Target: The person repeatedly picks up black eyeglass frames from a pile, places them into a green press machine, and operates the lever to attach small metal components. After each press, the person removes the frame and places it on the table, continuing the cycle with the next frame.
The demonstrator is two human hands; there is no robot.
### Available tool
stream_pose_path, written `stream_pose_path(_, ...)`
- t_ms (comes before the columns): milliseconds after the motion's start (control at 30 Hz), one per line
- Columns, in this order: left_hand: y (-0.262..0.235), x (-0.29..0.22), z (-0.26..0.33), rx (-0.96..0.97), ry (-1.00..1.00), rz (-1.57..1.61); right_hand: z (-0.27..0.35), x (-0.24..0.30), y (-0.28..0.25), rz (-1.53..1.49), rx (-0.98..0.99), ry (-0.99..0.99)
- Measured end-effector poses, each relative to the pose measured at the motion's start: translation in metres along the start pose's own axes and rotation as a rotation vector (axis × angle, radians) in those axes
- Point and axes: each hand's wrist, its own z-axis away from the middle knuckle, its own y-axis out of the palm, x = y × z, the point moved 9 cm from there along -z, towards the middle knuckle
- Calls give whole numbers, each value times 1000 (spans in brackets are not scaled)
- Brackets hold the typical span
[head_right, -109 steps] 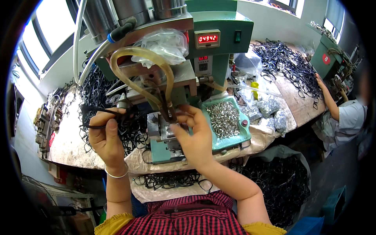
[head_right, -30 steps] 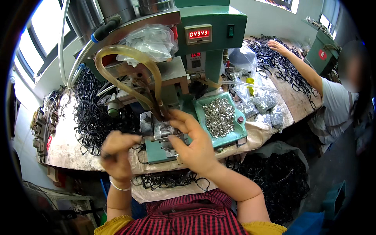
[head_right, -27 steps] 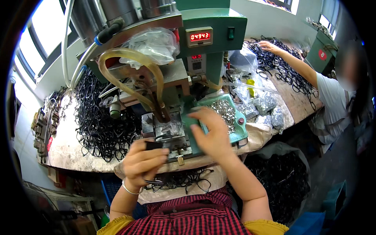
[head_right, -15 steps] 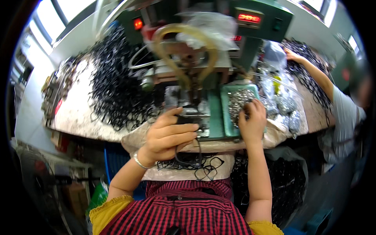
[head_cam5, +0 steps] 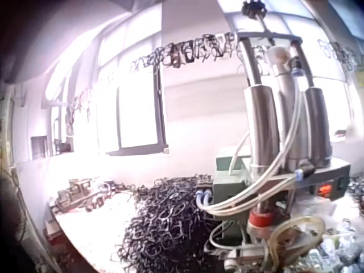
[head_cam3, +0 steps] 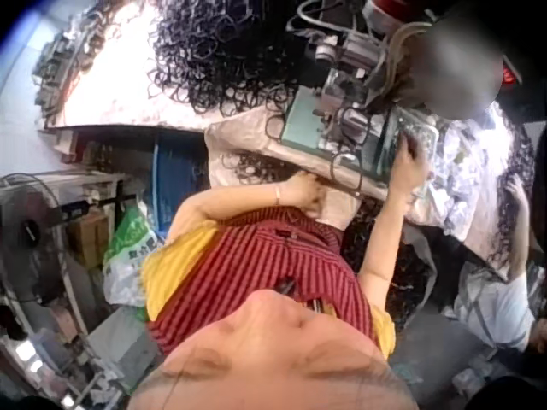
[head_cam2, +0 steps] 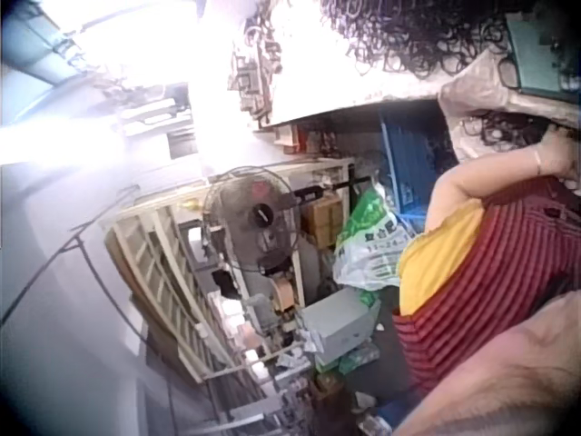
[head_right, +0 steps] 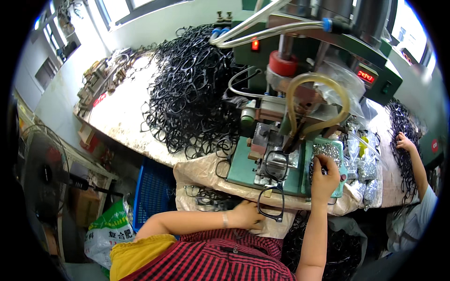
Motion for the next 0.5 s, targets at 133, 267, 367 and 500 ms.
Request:
stream_pose_path(133, -19, 47, 90, 69, -57, -124, -1, -3, -1, -78, 22, 22)
stream_pose_path(267, -28, 97, 163, 597, -339, -134, -5, 6, 3, -57, 76, -4)
stream_pose_path(367, -149, 100, 153, 76, -405, -235, -3, 4, -1, -18, 54, -26)
stream_pose_path(500, -251, 94, 123, -898, -81, -258, 12, -13, -25, 7, -39, 49)
